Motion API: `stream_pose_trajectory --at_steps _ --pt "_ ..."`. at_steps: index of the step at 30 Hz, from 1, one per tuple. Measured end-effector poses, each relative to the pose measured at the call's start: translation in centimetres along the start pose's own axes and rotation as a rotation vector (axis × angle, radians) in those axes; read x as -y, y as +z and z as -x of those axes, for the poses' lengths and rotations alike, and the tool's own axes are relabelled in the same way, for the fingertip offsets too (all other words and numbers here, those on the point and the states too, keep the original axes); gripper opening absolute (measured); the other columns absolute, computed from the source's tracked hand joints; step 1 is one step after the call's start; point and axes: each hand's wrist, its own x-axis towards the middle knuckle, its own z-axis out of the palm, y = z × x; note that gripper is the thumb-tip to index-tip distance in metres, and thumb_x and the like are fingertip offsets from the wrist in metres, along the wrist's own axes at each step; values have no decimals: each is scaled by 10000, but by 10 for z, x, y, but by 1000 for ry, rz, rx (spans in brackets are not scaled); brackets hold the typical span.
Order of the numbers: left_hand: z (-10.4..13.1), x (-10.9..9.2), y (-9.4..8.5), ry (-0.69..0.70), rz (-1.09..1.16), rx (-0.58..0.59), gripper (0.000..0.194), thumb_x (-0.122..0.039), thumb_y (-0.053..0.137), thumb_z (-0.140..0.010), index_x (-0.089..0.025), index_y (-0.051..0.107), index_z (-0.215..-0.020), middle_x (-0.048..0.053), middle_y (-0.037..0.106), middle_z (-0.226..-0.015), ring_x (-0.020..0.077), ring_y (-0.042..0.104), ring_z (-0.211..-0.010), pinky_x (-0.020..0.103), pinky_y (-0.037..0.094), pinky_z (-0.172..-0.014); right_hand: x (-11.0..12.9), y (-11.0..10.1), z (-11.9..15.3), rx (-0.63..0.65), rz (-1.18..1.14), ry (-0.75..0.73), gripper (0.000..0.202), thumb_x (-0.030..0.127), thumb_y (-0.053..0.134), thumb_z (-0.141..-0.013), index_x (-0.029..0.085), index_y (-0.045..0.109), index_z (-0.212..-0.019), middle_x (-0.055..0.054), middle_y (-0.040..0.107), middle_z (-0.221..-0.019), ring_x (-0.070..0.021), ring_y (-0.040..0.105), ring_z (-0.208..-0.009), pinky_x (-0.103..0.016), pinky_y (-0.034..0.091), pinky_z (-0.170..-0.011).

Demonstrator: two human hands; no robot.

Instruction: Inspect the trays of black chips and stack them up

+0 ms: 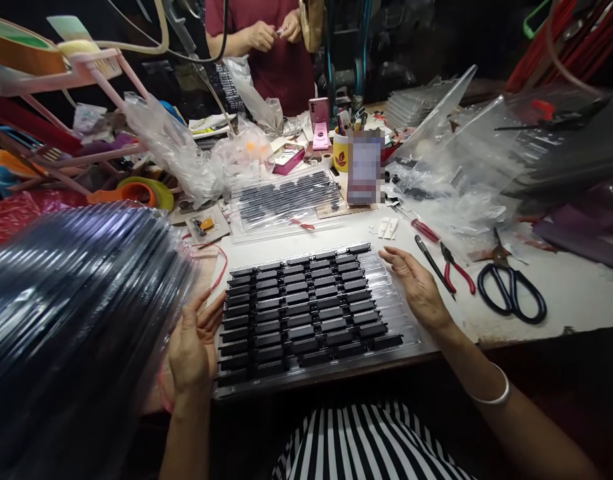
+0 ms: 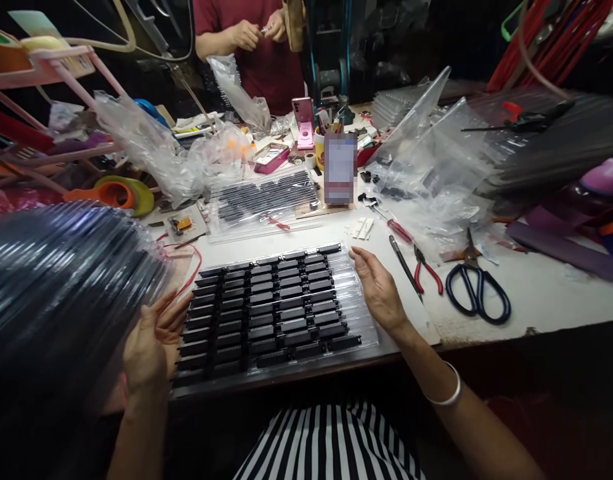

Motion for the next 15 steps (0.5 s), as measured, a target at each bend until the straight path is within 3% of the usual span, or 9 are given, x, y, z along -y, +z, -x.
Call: stream_pose_trajectory --at_steps 3,7,12,15 --pt "-1 0 0 5 -5 27 396 -478 530 -862 -159 654 -1062 106 716 -1026 216 636 -1042 382 409 -1019 8 1 -11 111 132 -50 521 538 421 -917 235 462 -1339 -86 494 -1391 -237 418 -1305 -441 301 -1106" --pt "8 -1 -4 18 -34 62 380 -456 532 -868 -178 641 -1103 104 689 -1111 213 614 -1083 367 417 -1008 15 4 -16 253 214 -105 566 546 410 -917 223 422 -1381 -92 498 -1389 -247 380 -1332 -459 271 -1121" --pt "28 -4 -15 12 -90 71 381 -444 561 -857 -188 633 -1130 81 704 -1076 183 630 -1044 280 456 -929 19 -3 12 94 44 -109 470 482 417 -940 265 445 -1357 -43 450 -1431 -212 370 -1339 -418 267 -1134" --pt "37 -3 -20 11 -101 75 368 -436 558 -862 -202 630 -1137 73 700 -1095 171 625 -1053 258 460 -906 22 -2 37 73 -95 -68 428 449 426 -947 295 451 -1345 -14 435 -1441 -198 353 -1349 -398 268 -1138"
